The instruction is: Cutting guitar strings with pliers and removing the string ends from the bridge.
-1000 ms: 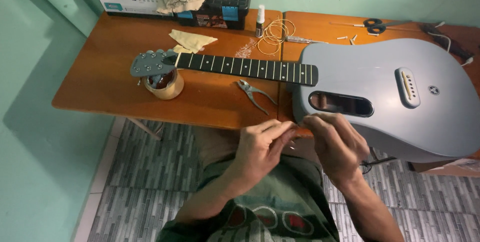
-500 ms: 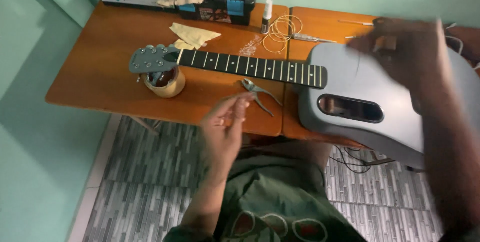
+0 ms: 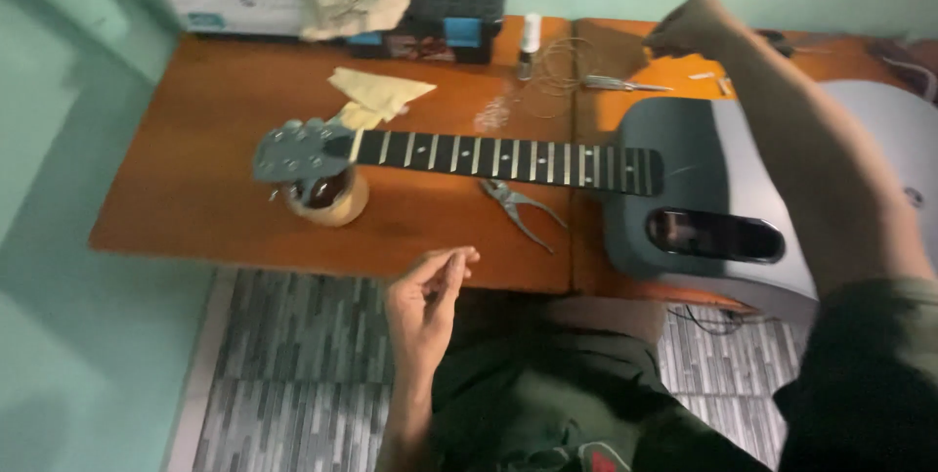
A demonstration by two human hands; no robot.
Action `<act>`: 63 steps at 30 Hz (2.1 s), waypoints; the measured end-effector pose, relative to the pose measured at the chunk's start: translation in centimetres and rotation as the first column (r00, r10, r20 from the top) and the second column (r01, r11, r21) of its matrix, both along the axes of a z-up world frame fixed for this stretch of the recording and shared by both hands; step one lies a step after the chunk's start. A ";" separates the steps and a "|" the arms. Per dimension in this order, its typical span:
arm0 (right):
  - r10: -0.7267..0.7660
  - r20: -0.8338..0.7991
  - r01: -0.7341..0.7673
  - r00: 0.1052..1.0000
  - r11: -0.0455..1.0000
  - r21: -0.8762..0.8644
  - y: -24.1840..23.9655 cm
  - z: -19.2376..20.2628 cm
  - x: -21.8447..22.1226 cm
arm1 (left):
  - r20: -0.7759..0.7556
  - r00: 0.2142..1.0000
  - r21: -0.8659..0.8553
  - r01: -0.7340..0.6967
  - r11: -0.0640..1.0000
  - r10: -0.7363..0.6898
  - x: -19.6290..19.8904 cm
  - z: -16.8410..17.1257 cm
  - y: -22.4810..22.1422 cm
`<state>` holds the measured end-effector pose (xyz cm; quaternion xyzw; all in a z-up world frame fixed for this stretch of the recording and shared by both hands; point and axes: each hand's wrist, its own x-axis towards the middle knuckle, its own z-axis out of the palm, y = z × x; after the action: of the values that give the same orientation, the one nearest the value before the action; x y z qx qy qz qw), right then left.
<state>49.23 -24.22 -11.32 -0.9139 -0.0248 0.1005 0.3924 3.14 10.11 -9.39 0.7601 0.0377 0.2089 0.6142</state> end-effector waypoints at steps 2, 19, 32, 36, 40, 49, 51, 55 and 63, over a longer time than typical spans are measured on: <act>-0.091 -0.017 0.089 0.996 0.993 -0.071 0.9 0.0 -0.4 | -0.003 1.000 -0.003 0.026 1.000 -0.026 0.3 0.3 -0.8; 0.370 0.548 -0.272 0.750 0.928 -0.254 -7.3 17.0 -21.9 | 0.298 0.887 0.394 0.223 0.892 -0.353 8.1 6.0 -11.3; -0.103 0.498 0.177 0.861 0.979 -0.102 -17.1 9.4 -30.5 | 0.177 0.828 0.813 0.182 0.553 -0.533 26.3 6.8 -19.8; -0.086 0.453 0.161 0.887 0.979 -0.129 -16.4 9.0 -31.6 | -0.115 0.858 0.919 0.284 0.274 -0.501 37.1 5.1 -22.7; -0.078 0.464 0.146 0.882 0.983 -0.114 -16.2 7.2 -32.3 | -0.339 0.849 0.937 0.346 -0.059 -0.406 42.5 -1.5 -21.7; -0.255 0.520 0.297 0.815 0.955 0.003 -17.3 6.9 -33.7 | -0.220 0.866 0.975 0.195 -0.103 -0.449 45.4 -7.8 -18.6; -0.280 0.538 0.293 0.795 0.954 0.063 -18.1 6.5 -34.3 | -0.048 0.891 0.940 0.193 0.281 -0.451 42.8 -4.1 -18.8; -0.314 0.569 0.287 0.760 0.948 0.140 -19.0 5.4 -34.7 | 0.014 0.807 0.838 0.313 0.448 -0.590 32.4 6.8 -22.1; -0.276 0.514 0.178 0.812 0.956 0.232 -20.8 3.1 -31.4 | -0.028 0.628 0.960 0.233 0.153 -0.777 23.4 7.2 -29.6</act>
<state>17.78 -45.04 -8.20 -0.8637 -0.0334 -0.2116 0.4562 26.52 -19.49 -2.19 0.8427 -0.5076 0.1434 0.1074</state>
